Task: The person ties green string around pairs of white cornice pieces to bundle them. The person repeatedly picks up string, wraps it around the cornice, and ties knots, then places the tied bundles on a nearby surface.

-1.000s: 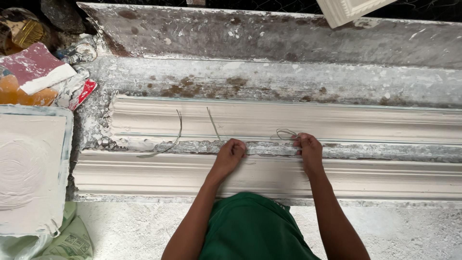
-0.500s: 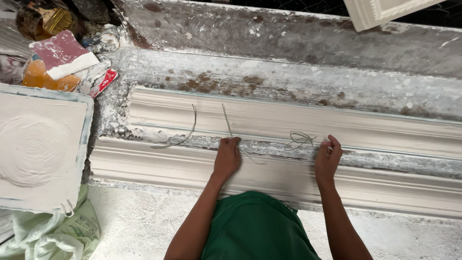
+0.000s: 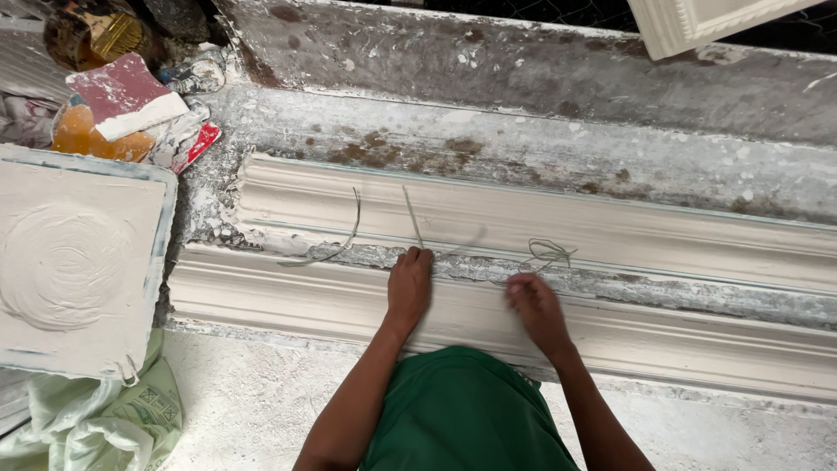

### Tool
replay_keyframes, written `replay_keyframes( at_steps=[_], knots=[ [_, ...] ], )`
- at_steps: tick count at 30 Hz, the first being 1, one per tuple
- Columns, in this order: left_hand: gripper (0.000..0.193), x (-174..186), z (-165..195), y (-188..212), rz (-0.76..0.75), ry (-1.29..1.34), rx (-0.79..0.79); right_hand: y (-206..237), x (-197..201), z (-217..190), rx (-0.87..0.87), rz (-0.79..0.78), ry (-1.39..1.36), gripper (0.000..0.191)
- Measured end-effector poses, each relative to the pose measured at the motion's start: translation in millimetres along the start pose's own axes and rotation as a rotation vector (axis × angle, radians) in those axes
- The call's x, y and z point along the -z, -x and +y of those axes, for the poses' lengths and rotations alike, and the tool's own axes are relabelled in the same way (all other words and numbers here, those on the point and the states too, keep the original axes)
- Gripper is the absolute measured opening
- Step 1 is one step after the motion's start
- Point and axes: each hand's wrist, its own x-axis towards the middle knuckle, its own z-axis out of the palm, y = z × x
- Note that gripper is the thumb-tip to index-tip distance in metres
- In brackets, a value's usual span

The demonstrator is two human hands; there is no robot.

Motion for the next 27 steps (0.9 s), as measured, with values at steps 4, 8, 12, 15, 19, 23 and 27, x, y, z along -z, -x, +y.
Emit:
replay_keyframes(
  at_steps=[4, 8, 12, 15, 19, 23, 27],
  knots=[
    [0.016, 24, 13, 8, 0.156, 0.052, -0.092, 0, -25, -15, -0.255, -0.497, 0.159, 0.039],
    [0.024, 44, 34, 21, 0.220, -0.005, -0.175, -13, -56, -38, -0.106, -0.213, -0.147, 0.050],
    [0.026, 51, 52, 34, 0.257, -0.009, -0.222, -27, -63, -61, 0.098, 0.012, -0.453, 0.039],
    [0.027, 45, 55, 41, 0.282, 0.069, -0.212, -29, -57, -74, 0.149, 0.057, -0.620, 0.035],
    [0.038, 29, 38, 46, 0.142, 0.729, 0.106, -30, -46, -87, 0.264, 0.049, -0.837, 0.029],
    [0.056, 23, 16, 36, -0.345, 1.387, 0.619, -25, -35, -96, 0.221, 0.017, -0.986, 0.028],
    [0.077, 32, 23, 33, -0.769, 1.528, 0.723, -21, -34, -105, 0.195, 0.019, -1.047, 0.028]
  ],
)
